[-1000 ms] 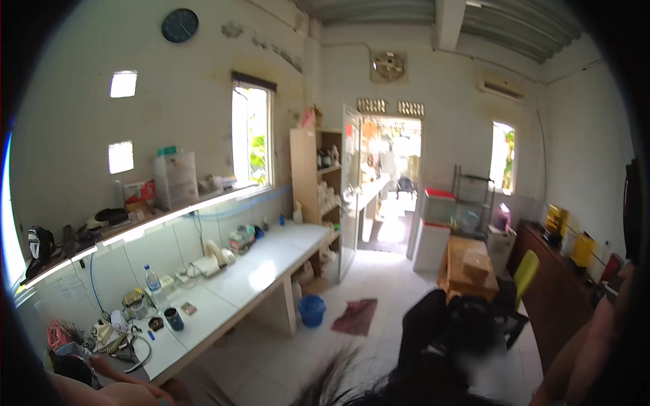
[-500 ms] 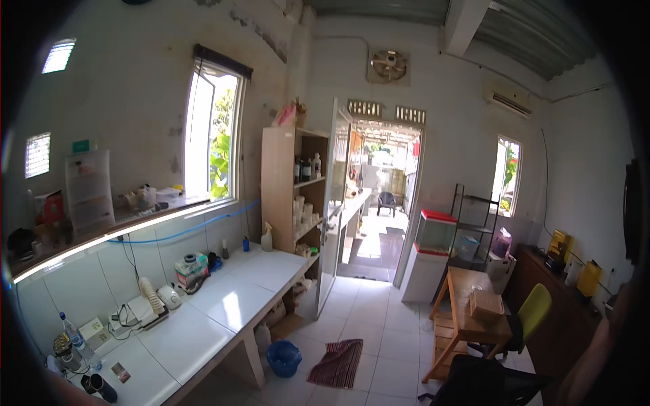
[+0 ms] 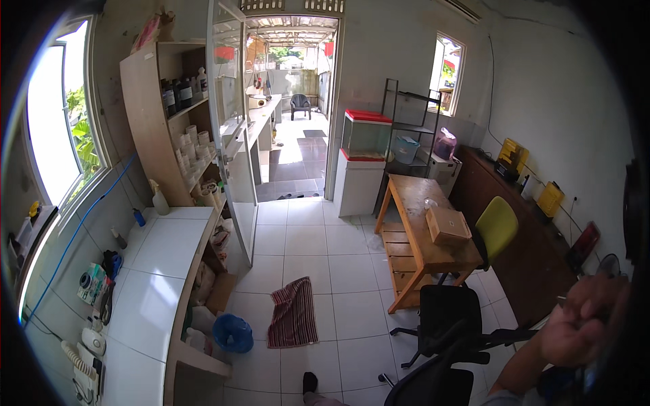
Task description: Trimming excess material from dental impressions and gluing components together for a prosthetic model.
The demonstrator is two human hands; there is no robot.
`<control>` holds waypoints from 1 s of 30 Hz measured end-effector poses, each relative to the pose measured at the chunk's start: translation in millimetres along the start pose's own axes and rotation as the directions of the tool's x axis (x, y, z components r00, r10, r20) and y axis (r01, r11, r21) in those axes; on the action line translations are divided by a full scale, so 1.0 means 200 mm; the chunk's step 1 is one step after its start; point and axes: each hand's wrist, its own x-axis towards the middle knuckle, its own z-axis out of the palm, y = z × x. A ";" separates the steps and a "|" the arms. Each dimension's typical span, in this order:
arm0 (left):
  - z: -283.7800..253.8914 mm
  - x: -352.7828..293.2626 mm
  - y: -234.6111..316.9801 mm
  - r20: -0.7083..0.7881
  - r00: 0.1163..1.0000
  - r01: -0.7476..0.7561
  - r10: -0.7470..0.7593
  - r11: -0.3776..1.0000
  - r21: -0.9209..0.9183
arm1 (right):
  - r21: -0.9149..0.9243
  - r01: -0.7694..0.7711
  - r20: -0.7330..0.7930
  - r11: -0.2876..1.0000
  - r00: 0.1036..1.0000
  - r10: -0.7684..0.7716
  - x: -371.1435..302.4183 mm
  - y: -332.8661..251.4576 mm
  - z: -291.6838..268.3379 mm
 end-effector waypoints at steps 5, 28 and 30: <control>0.02 0.02 -0.69 0.097 0.961 -0.057 0.260 0.527 -0.848 | 0.101 -0.893 0.366 0.439 0.443 0.818 -0.76 0.20 1.07; -1.07 0.96 -3.33 -0.248 0.874 0.385 -0.417 0.907 -0.169 | 0.280 -0.734 0.939 -0.619 0.075 0.336 -1.05 1.02 3.45; -1.19 1.05 -3.58 -0.213 0.896 0.331 -0.390 0.905 -0.266 | 0.502 -0.532 0.851 -0.682 0.443 0.281 -0.85 1.18 3.68</control>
